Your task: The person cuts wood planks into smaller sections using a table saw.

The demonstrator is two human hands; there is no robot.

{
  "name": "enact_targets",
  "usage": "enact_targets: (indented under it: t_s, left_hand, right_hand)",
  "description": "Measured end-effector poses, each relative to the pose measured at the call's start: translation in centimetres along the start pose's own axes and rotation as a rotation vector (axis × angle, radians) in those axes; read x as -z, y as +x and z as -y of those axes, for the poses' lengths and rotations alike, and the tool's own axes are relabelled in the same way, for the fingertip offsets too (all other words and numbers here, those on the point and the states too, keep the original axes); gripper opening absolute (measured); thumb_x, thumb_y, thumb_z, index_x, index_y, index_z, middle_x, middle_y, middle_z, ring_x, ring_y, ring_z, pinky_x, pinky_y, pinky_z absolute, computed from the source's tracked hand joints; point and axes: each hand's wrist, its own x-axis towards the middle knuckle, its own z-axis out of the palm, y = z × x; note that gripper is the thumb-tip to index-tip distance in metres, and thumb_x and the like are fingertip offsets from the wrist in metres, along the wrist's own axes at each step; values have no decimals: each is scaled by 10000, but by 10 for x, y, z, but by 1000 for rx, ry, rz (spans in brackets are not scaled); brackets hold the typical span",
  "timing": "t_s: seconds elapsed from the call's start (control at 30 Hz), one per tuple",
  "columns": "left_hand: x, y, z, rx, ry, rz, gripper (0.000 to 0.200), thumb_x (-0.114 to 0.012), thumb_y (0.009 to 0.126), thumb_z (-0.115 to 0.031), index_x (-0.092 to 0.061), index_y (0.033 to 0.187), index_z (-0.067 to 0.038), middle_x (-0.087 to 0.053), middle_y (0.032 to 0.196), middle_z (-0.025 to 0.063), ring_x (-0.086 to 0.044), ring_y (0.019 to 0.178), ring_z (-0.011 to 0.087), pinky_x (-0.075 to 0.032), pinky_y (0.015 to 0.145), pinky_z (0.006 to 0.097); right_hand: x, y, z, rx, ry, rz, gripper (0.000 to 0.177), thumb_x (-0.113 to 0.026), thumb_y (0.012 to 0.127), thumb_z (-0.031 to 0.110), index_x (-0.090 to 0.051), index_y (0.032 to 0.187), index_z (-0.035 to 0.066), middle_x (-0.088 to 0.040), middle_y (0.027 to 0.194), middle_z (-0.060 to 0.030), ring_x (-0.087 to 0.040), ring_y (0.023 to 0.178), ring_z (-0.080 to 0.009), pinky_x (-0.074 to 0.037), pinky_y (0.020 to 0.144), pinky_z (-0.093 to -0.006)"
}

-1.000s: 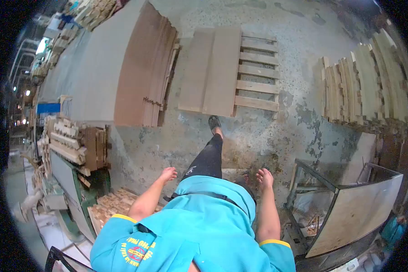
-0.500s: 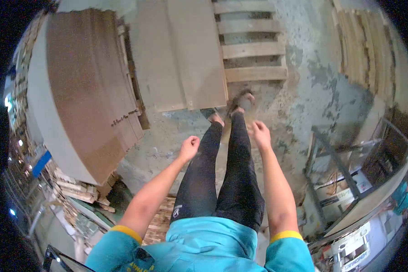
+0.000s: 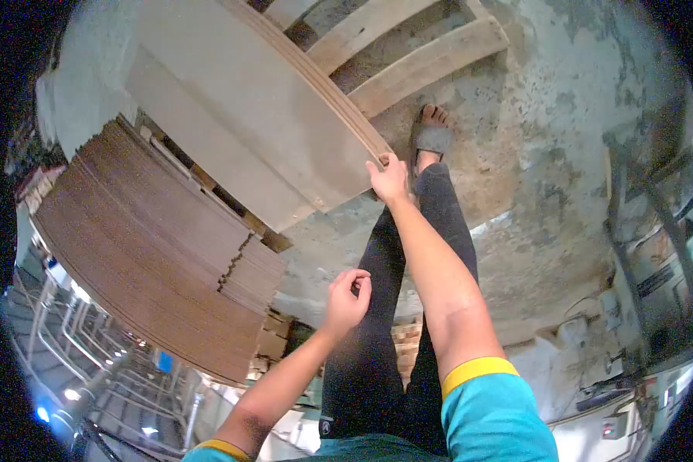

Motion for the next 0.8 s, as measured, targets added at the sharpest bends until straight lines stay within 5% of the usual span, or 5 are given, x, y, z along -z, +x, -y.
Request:
enact_targets:
  t_s: [0.17, 0.37, 0.8]
  left_hand:
    - [-1, 16, -8, 49, -25, 25, 97, -630, 859, -91, -645, 917, -15, -642, 762, 108, -613, 704, 229, -503, 690, 339]
    - [0, 31, -23, 18, 8, 52, 98, -619, 861, -69, -637, 913, 11, -647, 773, 120, -626, 682, 225, -509, 687, 332]
    - [3, 44, -30, 56, 42, 72, 121, -610, 892, -83, -639, 958, 13, -660, 796, 139, -642, 694, 205, -508, 661, 312]
  right_hand:
    - [-2, -4, 12, -6, -123, -127, 520, -722, 815, 446, -602, 1187, 104, -617, 1110, -166, -544, 1120, -345, -417, 999, -442]
    - [-9, 14, 3, 23, 119, -55, 444, -710, 829, 369, -613, 1157, 86, -643, 1145, -169, -551, 1141, -359, -424, 993, -435]
    - [1, 27, 11, -101, 264, -56, 272, -767, 783, 216, -744, 990, 41, -730, 904, -159, -702, 845, -264, -527, 811, -350]
